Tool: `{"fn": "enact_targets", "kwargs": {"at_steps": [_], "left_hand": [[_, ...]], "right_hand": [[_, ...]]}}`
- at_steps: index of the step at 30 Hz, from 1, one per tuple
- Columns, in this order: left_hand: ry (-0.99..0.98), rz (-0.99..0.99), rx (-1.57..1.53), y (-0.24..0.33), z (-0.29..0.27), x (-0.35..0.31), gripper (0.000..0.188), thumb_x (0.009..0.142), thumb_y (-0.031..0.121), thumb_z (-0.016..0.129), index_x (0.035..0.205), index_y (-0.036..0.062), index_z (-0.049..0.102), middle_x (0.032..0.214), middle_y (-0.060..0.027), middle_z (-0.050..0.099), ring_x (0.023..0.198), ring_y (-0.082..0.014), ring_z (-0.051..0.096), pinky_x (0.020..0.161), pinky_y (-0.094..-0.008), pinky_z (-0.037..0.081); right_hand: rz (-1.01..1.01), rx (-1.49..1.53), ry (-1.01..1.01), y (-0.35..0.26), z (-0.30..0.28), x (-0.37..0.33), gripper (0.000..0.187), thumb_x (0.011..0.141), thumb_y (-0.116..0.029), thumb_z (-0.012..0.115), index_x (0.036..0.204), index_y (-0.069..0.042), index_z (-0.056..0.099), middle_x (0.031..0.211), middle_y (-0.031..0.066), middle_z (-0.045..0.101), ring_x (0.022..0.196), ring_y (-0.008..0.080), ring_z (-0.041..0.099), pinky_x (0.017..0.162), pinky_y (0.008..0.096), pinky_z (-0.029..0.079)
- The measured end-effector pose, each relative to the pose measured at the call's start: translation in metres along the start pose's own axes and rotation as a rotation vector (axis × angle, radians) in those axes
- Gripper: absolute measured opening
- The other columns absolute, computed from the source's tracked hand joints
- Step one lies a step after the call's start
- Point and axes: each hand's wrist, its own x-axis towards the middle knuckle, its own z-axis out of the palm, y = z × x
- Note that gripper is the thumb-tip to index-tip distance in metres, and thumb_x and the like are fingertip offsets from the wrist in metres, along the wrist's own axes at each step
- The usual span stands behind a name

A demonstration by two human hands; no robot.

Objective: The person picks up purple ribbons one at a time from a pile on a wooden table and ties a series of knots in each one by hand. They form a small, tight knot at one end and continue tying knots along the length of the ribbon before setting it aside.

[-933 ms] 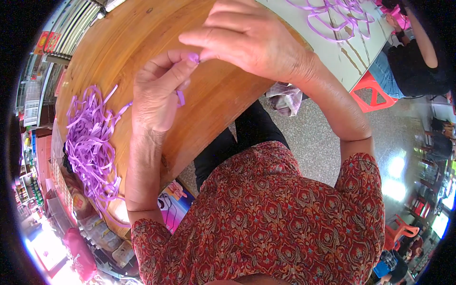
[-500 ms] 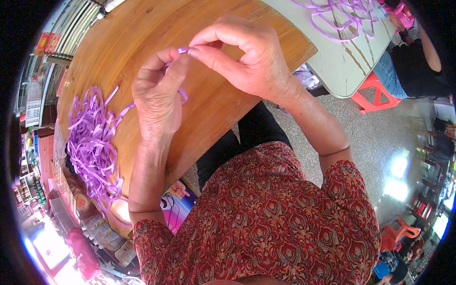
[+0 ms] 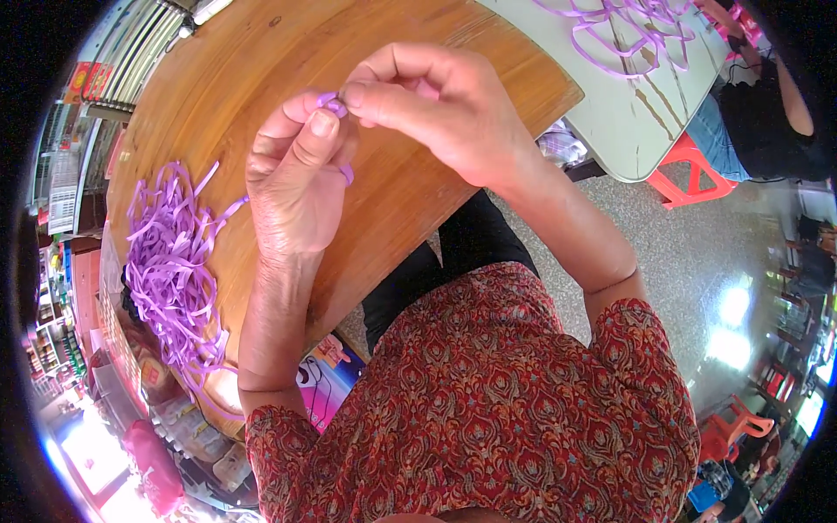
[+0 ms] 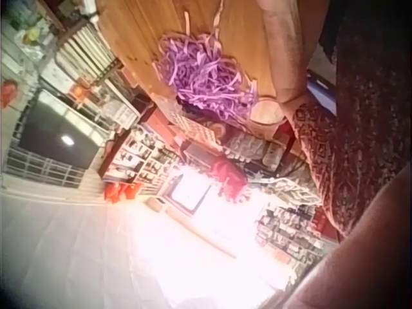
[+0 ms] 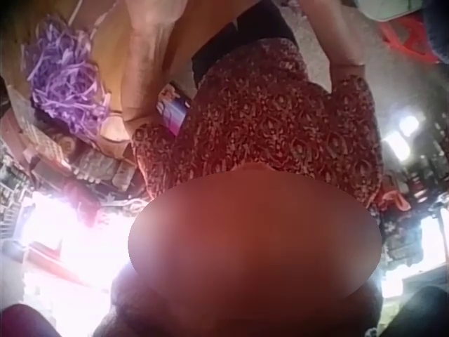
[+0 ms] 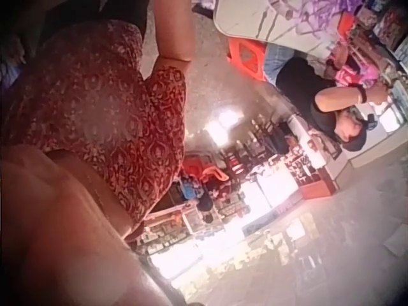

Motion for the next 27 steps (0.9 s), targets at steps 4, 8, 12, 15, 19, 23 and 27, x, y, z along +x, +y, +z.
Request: {"fn": "enact_targets", "kwargs": {"at_steps": [4, 8, 12, 15, 19, 23, 27], "left_hand": [[0.07, 0.025, 0.069, 0.0, 0.008, -0.002, 0.015, 0.081, -0.002, 0.063, 0.096, 0.0011, 0.063, 0.089, -0.0026, 0.063, 0.081, -0.0074, 0.056, 0.071, -0.0191, 0.044], [0.033, 0.016, -0.003, -0.001, 0.004, -0.001, 0.015, 0.081, -0.003, 0.063, 0.096, 0.0003, 0.063, 0.09, -0.0038, 0.064, 0.082, -0.0079, 0.056, 0.071, -0.0195, 0.044], [0.042, 0.005, 0.022, 0.001, 0.005, -0.001, 0.015, 0.08, -0.003, 0.064, 0.095, 0.0003, 0.063, 0.09, -0.0041, 0.063, 0.083, -0.0091, 0.057, 0.075, -0.0209, 0.045], [0.041, 0.011, 0.03, 0.002, 0.007, -0.002, 0.015, 0.08, -0.003, 0.064, 0.094, 0.0006, 0.063, 0.09, -0.004, 0.063, 0.084, -0.0096, 0.057, 0.077, -0.0219, 0.045], [0.047, -0.016, 0.052, 0.001, 0.006, -0.003, 0.016, 0.079, -0.004, 0.065, 0.094, 0.0003, 0.063, 0.091, -0.0042, 0.063, 0.084, -0.0098, 0.057, 0.079, -0.0229, 0.045], [0.056, -0.038, 0.056, 0.001, 0.01, -0.004, 0.016, 0.079, -0.004, 0.065, 0.094, 0.0004, 0.063, 0.091, -0.004, 0.063, 0.083, -0.0097, 0.057, 0.077, -0.0221, 0.046], [0.049, -0.002, 0.222, 0.004, 0.014, -0.006, 0.018, 0.079, -0.004, 0.066, 0.096, 0.0015, 0.063, 0.092, -0.0027, 0.063, 0.083, -0.0073, 0.056, 0.075, -0.0198, 0.046]], "right_hand": [[-0.293, -0.217, 0.086, 0.0, 0.003, -0.002, 0.013, 0.083, 0.002, 0.059, 0.096, 0.002, 0.06, 0.087, 0.0041, 0.059, 0.072, 0.0057, 0.048, 0.061, 0.0184, 0.036], [-0.543, -0.619, 0.068, -0.009, -0.001, -0.002, 0.019, 0.077, 0.01, 0.061, 0.094, 0.002, 0.062, 0.09, 0.0075, 0.061, 0.076, 0.008, 0.053, 0.064, 0.0183, 0.04], [-0.583, -0.508, -0.025, -0.005, -0.006, 0.0, 0.021, 0.075, 0.011, 0.061, 0.094, 0.002, 0.063, 0.089, 0.0087, 0.061, 0.081, 0.0119, 0.056, 0.068, 0.0214, 0.043], [-0.5, -0.42, -0.051, -0.007, -0.006, -0.002, 0.02, 0.075, 0.012, 0.06, 0.093, 0.003, 0.062, 0.089, 0.0094, 0.06, 0.081, 0.0138, 0.056, 0.068, 0.0234, 0.043], [-0.403, -0.417, -0.031, -0.008, -0.007, -0.004, 0.015, 0.077, 0.011, 0.059, 0.09, 0.003, 0.06, 0.087, 0.0094, 0.06, 0.083, 0.0141, 0.055, 0.071, 0.0246, 0.043], [-0.361, -0.281, -0.029, -0.001, -0.008, -0.006, 0.01, 0.08, 0.008, 0.058, 0.089, 0.003, 0.059, 0.086, 0.0075, 0.058, 0.083, 0.0127, 0.054, 0.072, 0.0241, 0.043], [-0.209, -0.078, 0.088, 0.004, -0.008, -0.008, 0.009, 0.082, 0.005, 0.058, 0.091, 0.002, 0.059, 0.089, 0.0065, 0.058, 0.083, 0.0115, 0.054, 0.074, 0.0243, 0.043]]}}
